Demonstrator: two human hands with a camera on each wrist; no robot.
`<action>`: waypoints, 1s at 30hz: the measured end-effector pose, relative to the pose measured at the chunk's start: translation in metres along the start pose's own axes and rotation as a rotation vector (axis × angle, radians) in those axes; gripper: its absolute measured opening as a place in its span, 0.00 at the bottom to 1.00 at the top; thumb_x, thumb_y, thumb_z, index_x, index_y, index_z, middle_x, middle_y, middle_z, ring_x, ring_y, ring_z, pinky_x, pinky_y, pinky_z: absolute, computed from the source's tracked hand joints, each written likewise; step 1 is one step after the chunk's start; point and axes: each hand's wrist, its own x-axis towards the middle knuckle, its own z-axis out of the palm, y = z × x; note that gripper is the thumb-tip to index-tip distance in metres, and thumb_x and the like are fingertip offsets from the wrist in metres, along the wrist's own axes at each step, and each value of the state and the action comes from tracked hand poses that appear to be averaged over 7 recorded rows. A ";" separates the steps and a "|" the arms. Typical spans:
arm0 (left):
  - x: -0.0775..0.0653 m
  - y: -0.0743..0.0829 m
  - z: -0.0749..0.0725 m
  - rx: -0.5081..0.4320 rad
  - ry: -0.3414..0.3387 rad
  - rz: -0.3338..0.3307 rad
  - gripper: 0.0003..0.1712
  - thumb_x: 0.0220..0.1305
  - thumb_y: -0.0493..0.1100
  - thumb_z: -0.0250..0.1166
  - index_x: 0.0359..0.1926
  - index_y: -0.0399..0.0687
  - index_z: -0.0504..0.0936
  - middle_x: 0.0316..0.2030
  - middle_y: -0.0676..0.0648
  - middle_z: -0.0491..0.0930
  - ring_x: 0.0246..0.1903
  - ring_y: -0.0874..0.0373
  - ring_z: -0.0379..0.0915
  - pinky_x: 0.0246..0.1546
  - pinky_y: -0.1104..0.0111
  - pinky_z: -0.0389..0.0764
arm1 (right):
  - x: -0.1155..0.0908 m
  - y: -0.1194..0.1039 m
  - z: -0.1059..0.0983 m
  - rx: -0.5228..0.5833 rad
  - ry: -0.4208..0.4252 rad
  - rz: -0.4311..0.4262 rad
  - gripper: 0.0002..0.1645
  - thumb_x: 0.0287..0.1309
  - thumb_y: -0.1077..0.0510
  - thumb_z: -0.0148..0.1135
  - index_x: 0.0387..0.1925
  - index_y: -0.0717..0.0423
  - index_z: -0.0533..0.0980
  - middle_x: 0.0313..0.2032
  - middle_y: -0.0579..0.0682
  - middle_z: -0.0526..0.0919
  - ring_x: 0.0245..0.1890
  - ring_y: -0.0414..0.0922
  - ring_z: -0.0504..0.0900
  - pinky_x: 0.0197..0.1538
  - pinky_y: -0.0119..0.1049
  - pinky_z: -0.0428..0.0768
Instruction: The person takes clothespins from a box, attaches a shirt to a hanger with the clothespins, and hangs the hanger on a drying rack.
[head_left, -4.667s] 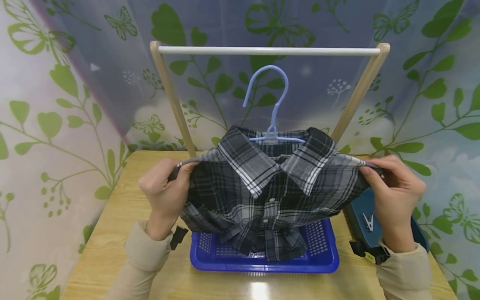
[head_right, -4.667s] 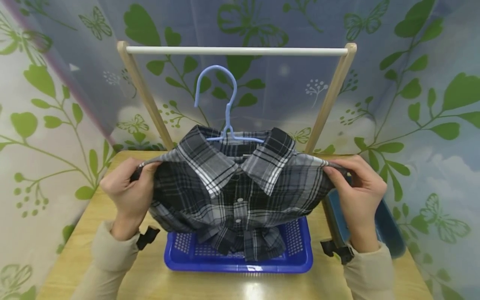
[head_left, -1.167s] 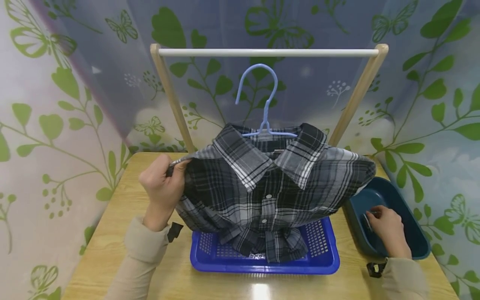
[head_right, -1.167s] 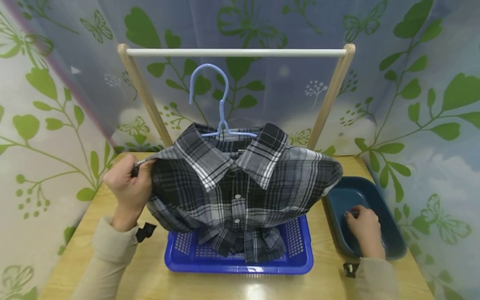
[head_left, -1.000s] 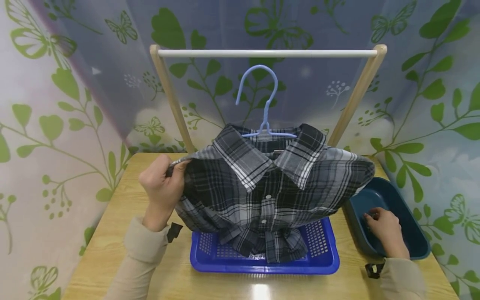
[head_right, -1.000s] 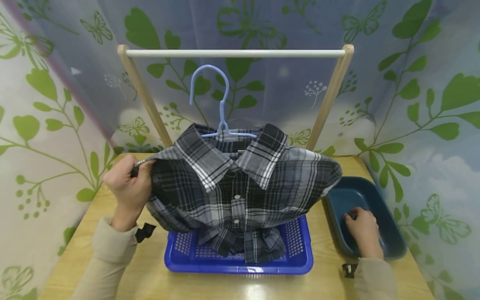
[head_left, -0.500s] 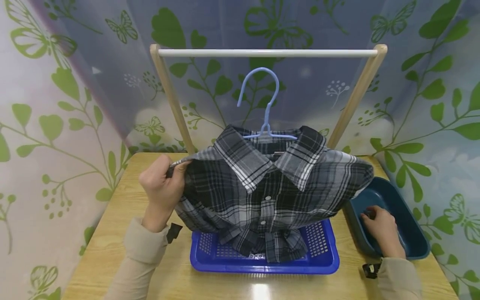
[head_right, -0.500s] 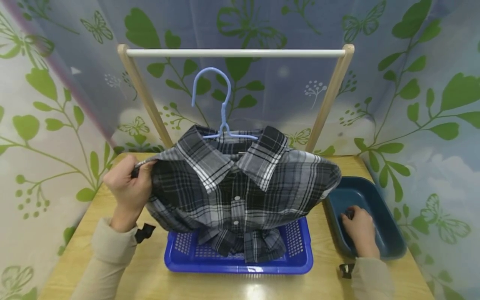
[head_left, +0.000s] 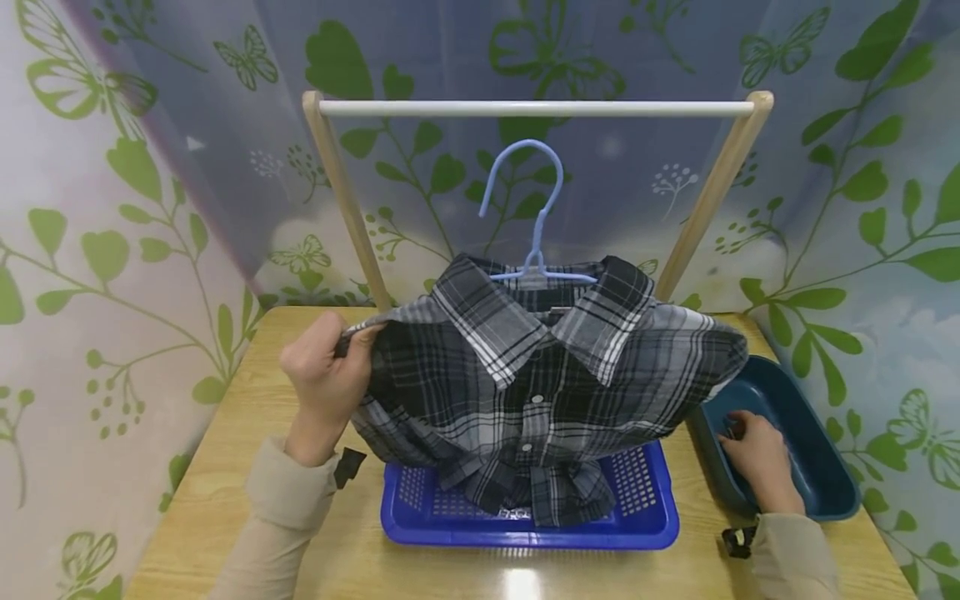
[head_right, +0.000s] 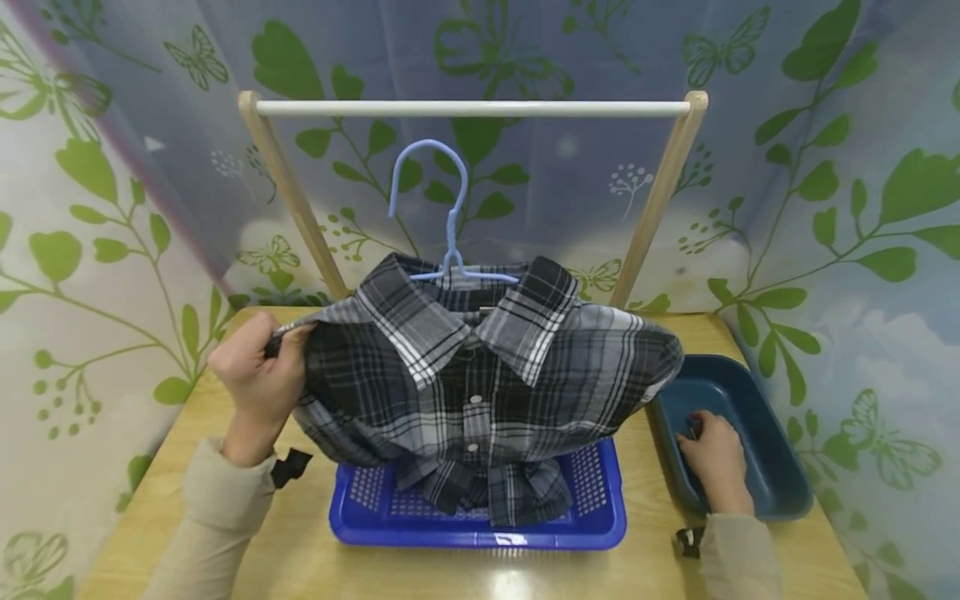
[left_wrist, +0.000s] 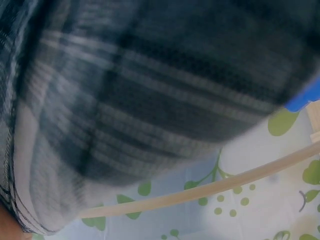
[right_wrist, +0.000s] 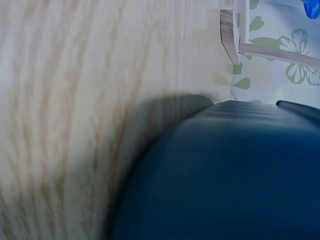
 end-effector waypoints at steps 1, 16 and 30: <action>0.000 0.000 0.000 -0.001 -0.001 0.000 0.36 0.65 0.63 0.62 0.14 0.47 0.56 0.14 0.52 0.48 0.15 0.64 0.39 0.15 0.68 0.46 | 0.000 0.000 0.000 -0.004 -0.001 -0.002 0.25 0.55 0.63 0.65 0.51 0.75 0.73 0.39 0.70 0.78 0.41 0.67 0.77 0.42 0.61 0.74; 0.000 0.000 0.000 0.010 0.008 0.001 0.37 0.65 0.63 0.63 0.14 0.47 0.55 0.14 0.52 0.47 0.15 0.63 0.38 0.15 0.68 0.45 | -0.004 -0.006 -0.004 -0.017 0.028 -0.007 0.05 0.55 0.64 0.64 0.28 0.64 0.80 0.37 0.64 0.74 0.38 0.64 0.76 0.36 0.59 0.73; 0.001 0.000 -0.002 0.005 -0.001 0.005 0.37 0.64 0.62 0.64 0.14 0.47 0.55 0.14 0.52 0.47 0.15 0.64 0.38 0.15 0.68 0.45 | -0.010 -0.008 -0.010 0.007 0.097 -0.047 0.06 0.52 0.65 0.64 0.23 0.64 0.80 0.30 0.62 0.78 0.35 0.63 0.78 0.38 0.59 0.73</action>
